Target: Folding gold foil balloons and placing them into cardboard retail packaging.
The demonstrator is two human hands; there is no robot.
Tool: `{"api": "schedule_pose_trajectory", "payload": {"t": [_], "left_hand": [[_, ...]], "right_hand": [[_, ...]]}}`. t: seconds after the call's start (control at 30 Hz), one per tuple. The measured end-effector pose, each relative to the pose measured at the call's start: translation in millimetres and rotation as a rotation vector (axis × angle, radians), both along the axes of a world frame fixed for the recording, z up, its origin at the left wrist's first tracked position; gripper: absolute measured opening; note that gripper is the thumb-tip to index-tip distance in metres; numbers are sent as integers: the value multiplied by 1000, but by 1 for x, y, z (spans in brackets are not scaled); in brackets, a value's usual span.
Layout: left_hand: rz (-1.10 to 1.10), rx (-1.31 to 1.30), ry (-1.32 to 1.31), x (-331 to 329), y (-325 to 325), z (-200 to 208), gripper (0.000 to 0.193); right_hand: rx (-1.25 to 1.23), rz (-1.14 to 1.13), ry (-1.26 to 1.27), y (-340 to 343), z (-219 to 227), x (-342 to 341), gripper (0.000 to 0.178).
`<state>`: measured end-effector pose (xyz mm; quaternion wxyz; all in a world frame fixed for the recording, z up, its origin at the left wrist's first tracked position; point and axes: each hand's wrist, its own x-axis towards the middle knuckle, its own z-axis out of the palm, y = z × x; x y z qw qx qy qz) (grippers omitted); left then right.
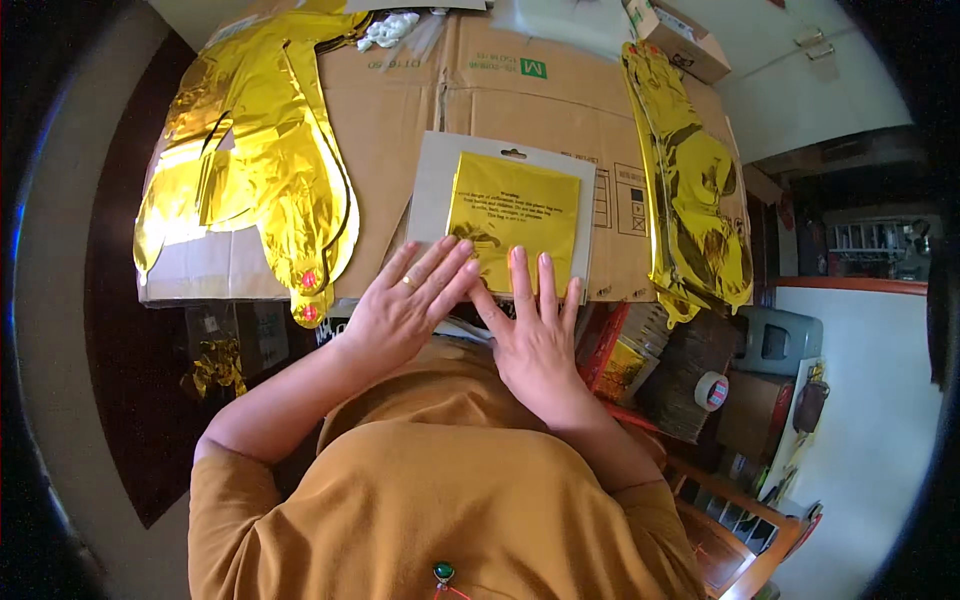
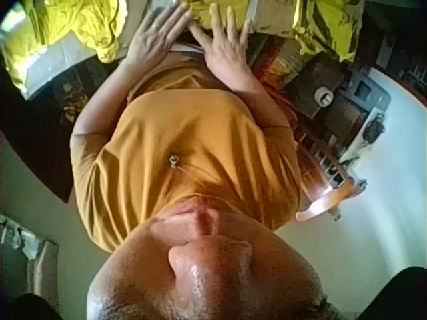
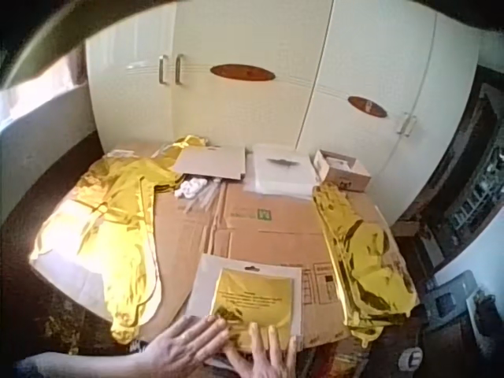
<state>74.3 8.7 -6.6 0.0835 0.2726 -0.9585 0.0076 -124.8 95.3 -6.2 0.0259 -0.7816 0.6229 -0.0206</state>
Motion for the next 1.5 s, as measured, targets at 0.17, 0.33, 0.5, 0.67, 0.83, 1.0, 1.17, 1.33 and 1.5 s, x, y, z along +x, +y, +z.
{"api": "schedule_pose_trajectory", "payload": {"t": [0.17,0.33,0.5,0.67,0.83,1.0,1.17,1.33,1.5], "left_hand": [[-14,-25,147,29,6,-12,53],[11,-31,319,26,7,-15,43],[121,-85,379,13,10,-7,39],[63,90,469,9,3,8,40],[227,1679,556,94,27,27,27],[867,964,136,333,159,-153,48],[1035,1010,-258,361,109,-186,60],[622,1069,-250,246,58,-83,52],[398,1489,163,153,12,47,40]], "right_hand": [[53,26,-445,1,37,-25,82],[-179,-218,-724,-1,42,-69,38],[-259,-326,-723,-13,38,-90,23],[-199,-310,-755,-57,49,-91,19],[-69,-81,-675,-76,71,-66,19],[-41,-3,-687,-88,78,-64,17],[-130,99,-804,-170,96,-36,14],[-108,22,-620,-308,67,43,30],[10,-229,-172,-373,42,86,49]]}}
